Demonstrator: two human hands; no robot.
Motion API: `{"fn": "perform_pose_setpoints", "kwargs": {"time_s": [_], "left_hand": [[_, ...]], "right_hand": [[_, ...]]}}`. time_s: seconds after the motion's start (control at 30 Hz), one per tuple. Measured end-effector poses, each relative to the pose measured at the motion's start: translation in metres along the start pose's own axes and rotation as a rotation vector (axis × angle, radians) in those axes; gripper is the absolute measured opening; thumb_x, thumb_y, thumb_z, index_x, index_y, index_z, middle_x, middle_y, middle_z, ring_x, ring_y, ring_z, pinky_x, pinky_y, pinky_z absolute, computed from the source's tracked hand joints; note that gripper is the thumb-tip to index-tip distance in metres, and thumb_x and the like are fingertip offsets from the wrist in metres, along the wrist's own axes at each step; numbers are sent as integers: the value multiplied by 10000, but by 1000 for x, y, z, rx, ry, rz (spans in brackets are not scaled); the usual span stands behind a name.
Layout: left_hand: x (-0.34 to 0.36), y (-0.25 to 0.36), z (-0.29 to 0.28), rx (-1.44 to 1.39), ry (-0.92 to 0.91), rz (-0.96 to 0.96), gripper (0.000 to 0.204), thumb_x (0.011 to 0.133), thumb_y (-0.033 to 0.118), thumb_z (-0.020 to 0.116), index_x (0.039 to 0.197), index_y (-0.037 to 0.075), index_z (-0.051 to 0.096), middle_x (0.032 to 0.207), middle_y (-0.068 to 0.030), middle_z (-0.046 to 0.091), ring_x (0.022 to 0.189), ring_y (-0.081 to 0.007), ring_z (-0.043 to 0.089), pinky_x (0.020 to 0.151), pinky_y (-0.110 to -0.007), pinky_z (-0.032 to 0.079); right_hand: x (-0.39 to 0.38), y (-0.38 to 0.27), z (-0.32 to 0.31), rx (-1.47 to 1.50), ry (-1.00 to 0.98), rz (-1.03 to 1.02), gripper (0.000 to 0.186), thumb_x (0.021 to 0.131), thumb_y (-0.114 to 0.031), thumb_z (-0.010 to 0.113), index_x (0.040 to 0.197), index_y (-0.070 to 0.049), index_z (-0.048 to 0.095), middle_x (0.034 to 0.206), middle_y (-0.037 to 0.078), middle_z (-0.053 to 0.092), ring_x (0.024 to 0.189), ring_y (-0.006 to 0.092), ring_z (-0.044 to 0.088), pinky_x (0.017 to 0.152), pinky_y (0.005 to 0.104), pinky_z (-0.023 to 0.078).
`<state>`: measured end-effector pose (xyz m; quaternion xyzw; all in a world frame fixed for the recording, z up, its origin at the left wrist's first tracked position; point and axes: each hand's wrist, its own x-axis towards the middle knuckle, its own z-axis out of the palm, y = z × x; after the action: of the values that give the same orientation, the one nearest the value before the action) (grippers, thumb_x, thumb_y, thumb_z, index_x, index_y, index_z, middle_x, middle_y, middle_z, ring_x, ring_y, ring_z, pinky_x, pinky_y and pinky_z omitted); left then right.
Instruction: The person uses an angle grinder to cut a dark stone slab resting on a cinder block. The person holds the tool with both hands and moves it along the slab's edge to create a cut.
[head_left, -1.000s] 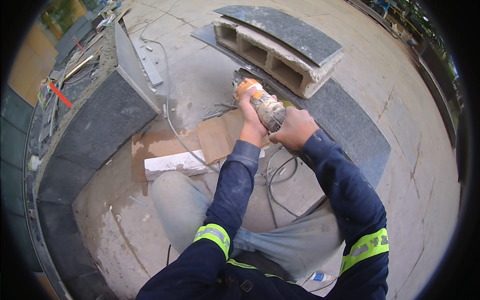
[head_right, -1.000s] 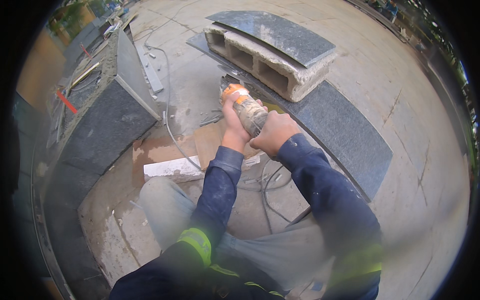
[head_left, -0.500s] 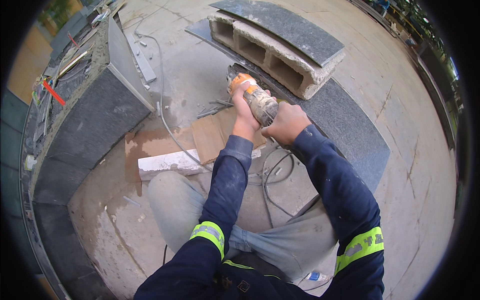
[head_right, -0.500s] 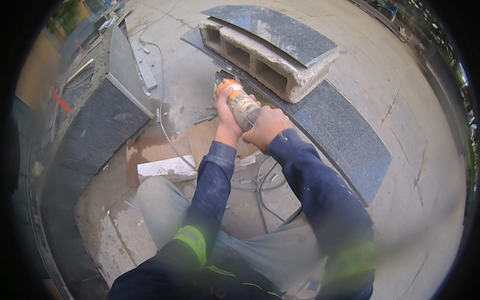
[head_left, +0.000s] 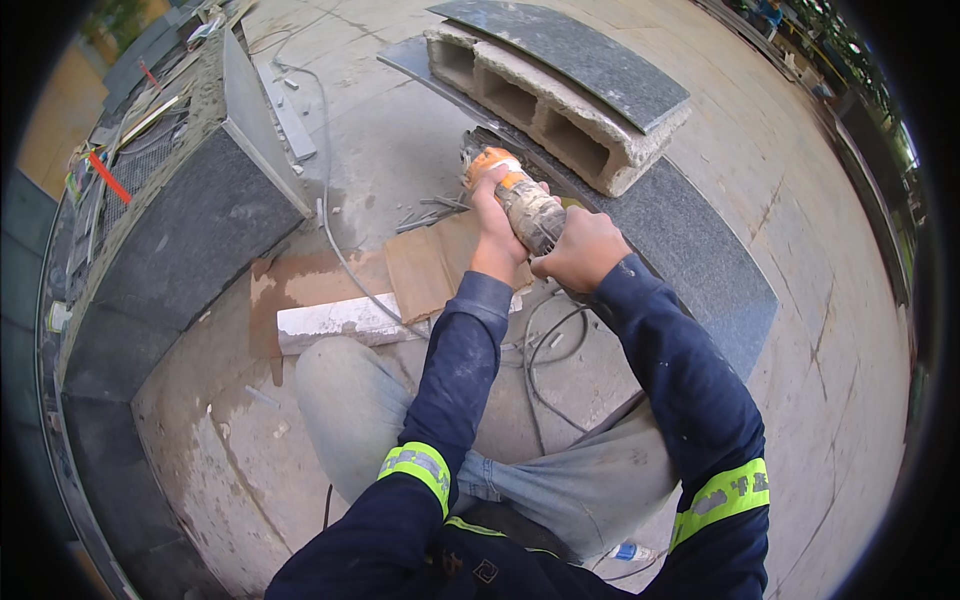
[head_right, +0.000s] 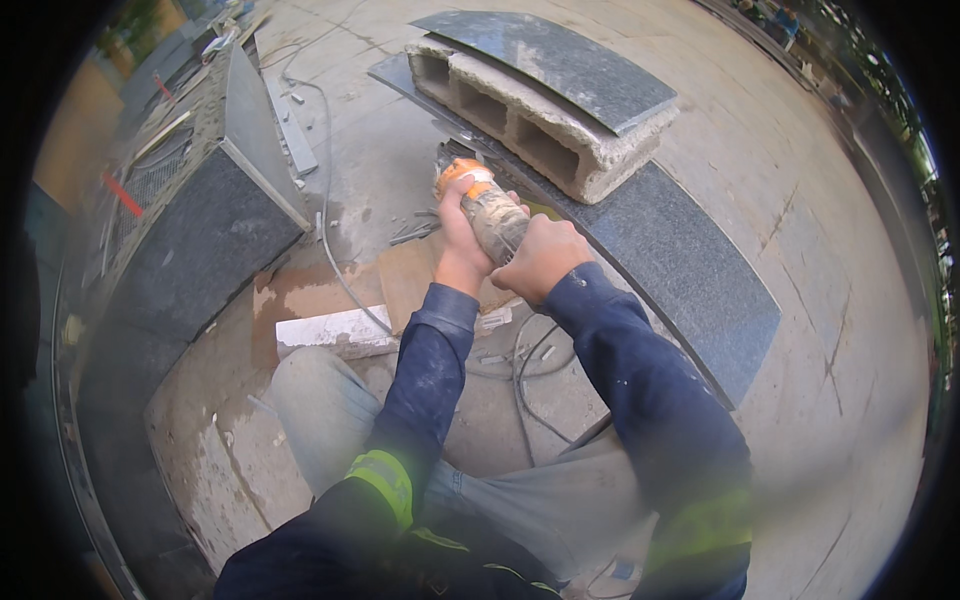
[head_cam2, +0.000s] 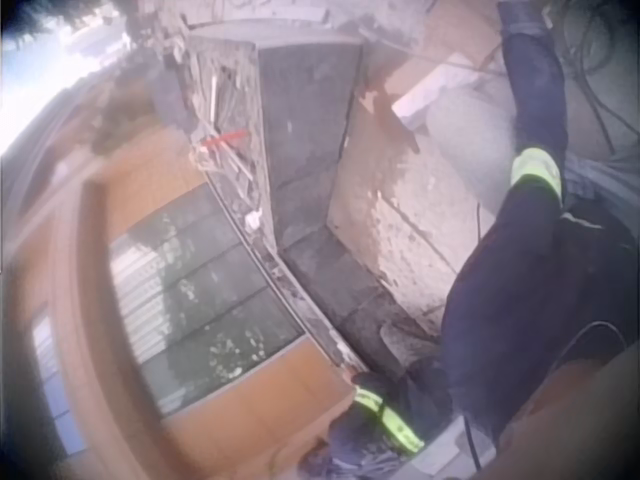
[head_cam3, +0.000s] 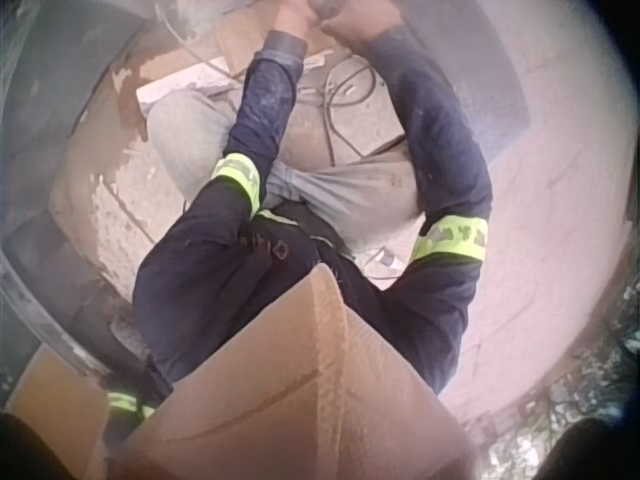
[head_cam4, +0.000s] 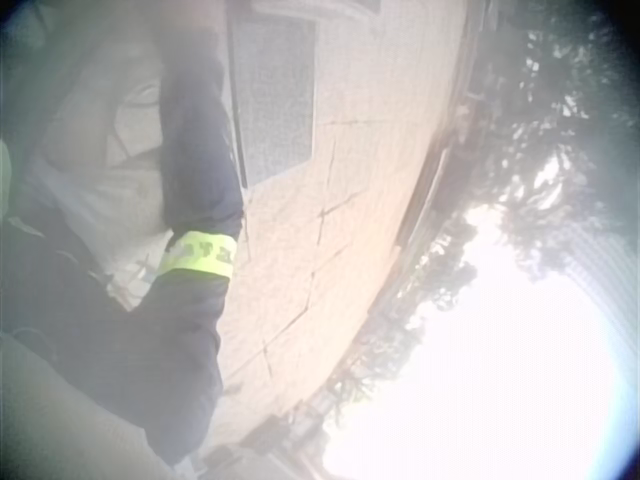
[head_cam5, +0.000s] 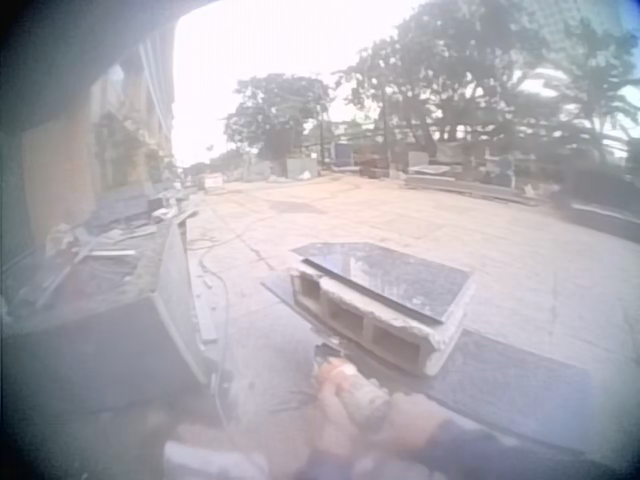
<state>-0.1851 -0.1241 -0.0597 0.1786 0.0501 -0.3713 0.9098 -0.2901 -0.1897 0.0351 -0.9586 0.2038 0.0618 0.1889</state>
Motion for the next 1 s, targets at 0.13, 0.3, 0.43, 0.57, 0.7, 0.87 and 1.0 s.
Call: {"fn": "perform_pose_setpoints", "kwargs": {"time_s": [0.13, 0.3, 0.43, 0.57, 0.7, 0.87, 1.0], "left_hand": [[-3, -2, -1, 4, -6, -13, 450, 748, 419, 584, 1046, 113, 445, 847, -159, 555, 737, -338, 588, 663, -444, 532], [-9, -7, 0, -6, -1, -22, 453, 751, 418, 578, 1050, 111, 435, 837, -155, 550, 741, -333, 586, 666, -441, 533], [-14, -10, 2, -12, -6, -24, 456, 756, 411, 573, 1057, 105, 419, 834, -153, 545, 751, -330, 585, 666, -440, 532], [-18, -13, 4, -9, -15, -28, 455, 759, 411, 570, 1055, 103, 413, 832, -152, 547, 748, -329, 585, 667, -439, 533], [-19, -14, 4, -13, -29, -35, 466, 760, 418, 568, 1065, 103, 409, 829, -155, 550, 741, -333, 589, 664, -439, 535], [-25, -17, 7, 4, -26, -29, 483, 757, 423, 570, 1079, 101, 408, 829, -160, 552, 742, -337, 597, 656, -440, 540], [-28, -18, 10, 5, -17, -24, 498, 751, 427, 576, 1083, 98, 406, 827, -158, 551, 742, -335, 598, 648, -439, 541]], "right_hand": [[-7, -1, -1, -32, 13, -11, 585, 572, -355, 765, 930, 77, 598, 878, 237, 650, 869, 348, 647, 797, 369, 520], [-17, 0, -5, -20, -13, -11, 612, 564, -347, 777, 942, 93, 580, 885, 268, 639, 873, 381, 637, 800, 393, 513], [-20, 4, -5, -17, -7, -31, 607, 560, -334, 775, 942, 95, 579, 877, 265, 642, 860, 379, 642, 794, 393, 515], [-28, 2, -10, -16, -21, -10, 602, 557, -329, 774, 940, 94, 584, 872, 260, 644, 853, 376, 645, 792, 392, 516], [-29, 3, -9, -33, -11, -11, 596, 555, -332, 776, 936, 89, 595, 875, 256, 646, 858, 371, 645, 793, 389, 516], [-36, 2, -12, -39, 3, 12, 566, 561, -357, 779, 897, 72, 628, 881, 227, 655, 858, 342, 650, 793, 375, 522], [-37, 2, -15, -57, -14, 10, 556, 562, -361, 780, 890, 65, 637, 883, 212, 658, 857, 327, 653, 791, 367, 525]]}}
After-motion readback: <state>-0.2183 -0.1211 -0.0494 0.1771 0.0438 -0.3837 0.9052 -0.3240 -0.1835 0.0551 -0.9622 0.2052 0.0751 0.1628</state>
